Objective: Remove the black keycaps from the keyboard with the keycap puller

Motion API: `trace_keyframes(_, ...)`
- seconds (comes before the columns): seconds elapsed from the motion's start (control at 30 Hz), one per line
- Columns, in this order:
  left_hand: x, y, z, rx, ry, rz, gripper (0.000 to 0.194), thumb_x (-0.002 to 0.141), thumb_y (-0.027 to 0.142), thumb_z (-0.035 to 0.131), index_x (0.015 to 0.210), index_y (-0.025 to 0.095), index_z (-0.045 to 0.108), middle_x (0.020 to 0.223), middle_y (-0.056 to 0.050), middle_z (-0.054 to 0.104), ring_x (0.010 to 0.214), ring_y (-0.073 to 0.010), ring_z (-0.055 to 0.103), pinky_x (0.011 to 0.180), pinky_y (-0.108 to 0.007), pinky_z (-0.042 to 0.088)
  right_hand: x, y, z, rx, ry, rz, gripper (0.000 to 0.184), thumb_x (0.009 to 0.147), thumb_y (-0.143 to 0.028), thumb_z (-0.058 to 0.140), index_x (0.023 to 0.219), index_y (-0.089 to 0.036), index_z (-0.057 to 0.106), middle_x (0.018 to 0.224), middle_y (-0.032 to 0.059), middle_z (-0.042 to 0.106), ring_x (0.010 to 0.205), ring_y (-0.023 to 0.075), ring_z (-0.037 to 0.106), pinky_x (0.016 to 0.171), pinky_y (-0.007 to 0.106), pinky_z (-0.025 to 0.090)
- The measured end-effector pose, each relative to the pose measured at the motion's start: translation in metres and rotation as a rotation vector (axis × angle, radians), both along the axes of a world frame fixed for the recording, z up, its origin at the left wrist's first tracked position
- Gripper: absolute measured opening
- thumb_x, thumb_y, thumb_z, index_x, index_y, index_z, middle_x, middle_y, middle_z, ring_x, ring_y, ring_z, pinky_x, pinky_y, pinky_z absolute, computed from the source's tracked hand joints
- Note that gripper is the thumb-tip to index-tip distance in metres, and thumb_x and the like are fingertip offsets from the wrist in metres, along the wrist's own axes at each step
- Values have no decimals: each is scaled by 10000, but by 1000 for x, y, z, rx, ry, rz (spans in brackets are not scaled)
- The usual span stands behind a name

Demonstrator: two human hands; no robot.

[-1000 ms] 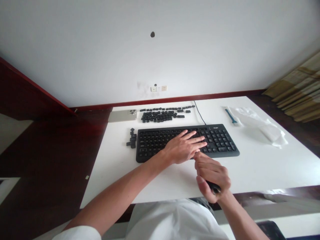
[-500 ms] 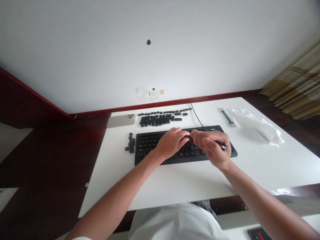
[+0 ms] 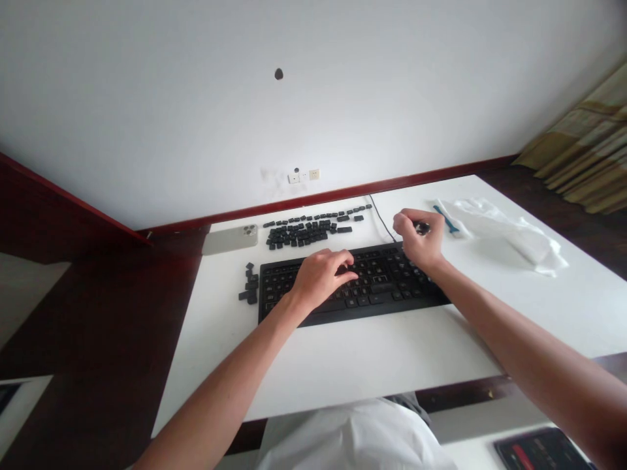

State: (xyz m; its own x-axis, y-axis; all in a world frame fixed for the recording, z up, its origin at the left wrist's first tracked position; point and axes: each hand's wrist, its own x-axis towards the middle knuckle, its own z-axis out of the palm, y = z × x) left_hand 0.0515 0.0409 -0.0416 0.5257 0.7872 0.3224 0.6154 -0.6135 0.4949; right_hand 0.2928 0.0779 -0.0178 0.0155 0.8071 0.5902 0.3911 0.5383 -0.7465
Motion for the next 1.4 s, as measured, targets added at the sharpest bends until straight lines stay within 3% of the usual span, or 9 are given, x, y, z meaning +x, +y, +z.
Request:
trace_keyframes(0.1,0,0,1,45,24,-22,264,865,316,847,1067,218,708,973,-15,783,901,-203,701,812,-336,572,-4,-7,6,13,-38,-48,432,948,-286,569,558,-203,404,557,-6,350,559,131,338,557,334,266)
trace_keyframes(0.23,-2,1,9,54,32,-49,310,864,348,846,1108,216,707,1049,-23,780,970,-222,686,868,-368,571,-7,-11,11,20,-97,3,413,936,-234,554,561,-196,386,556,-22,337,552,112,330,559,315,276)
trace_keyframes(0.37,-12,5,23,-4,27,-101,322,867,398,838,1102,227,698,1105,-20,757,1025,-222,680,921,-385,561,-7,-10,10,23,-99,8,416,930,-218,552,573,-207,339,559,-30,296,557,110,295,557,313,263)
trace_keyframes(0.53,-27,12,36,-100,76,-191,205,899,321,812,1047,238,697,1142,-14,733,1081,-214,669,980,-390,550,-8,-11,13,32,-83,2,415,917,-198,551,578,-205,312,558,-34,292,556,101,280,553,306,254)
trace_keyframes(0.77,-24,11,29,-89,106,-239,159,906,299,804,1002,230,698,1093,-13,740,1046,-210,664,977,-389,539,-12,-12,12,33,-110,22,402,906,-202,546,579,-206,311,564,-40,300,559,98,284,565,297,263)
trace_keyframes(0.97,-21,10,26,-69,133,-218,59,926,212,763,920,227,706,958,6,755,927,-200,662,879,-362,535,-13,-11,8,20,-123,46,401,908,-213,545,570,-203,329,562,-43,319,561,94,280,568,291,271)
trace_keyframes(1.13,-20,8,30,-89,115,-180,101,901,140,738,935,229,708,935,14,749,910,-192,672,834,-336,532,-13,-10,6,5,-117,73,379,907,-215,550,573,-196,370,563,-41,337,560,94,295,568,286,280)
trace_keyframes(1.27,-22,12,29,-86,63,-75,102,900,183,761,982,241,742,976,9,766,899,-185,690,826,-325,548,-13,-10,6,-1,-123,75,372,906,-224,551,574,-194,387,565,-36,362,565,98,301,574,288,284)
trace_keyframes(1.4,-24,28,23,11,113,80,111,902,205,781,1001,256,784,960,-6,773,889,-196,707,822,-333,560,-12,-9,6,-8,-125,79,363,906,-222,544,578,-193,392,565,-37,365,568,99,303,580,285,291)
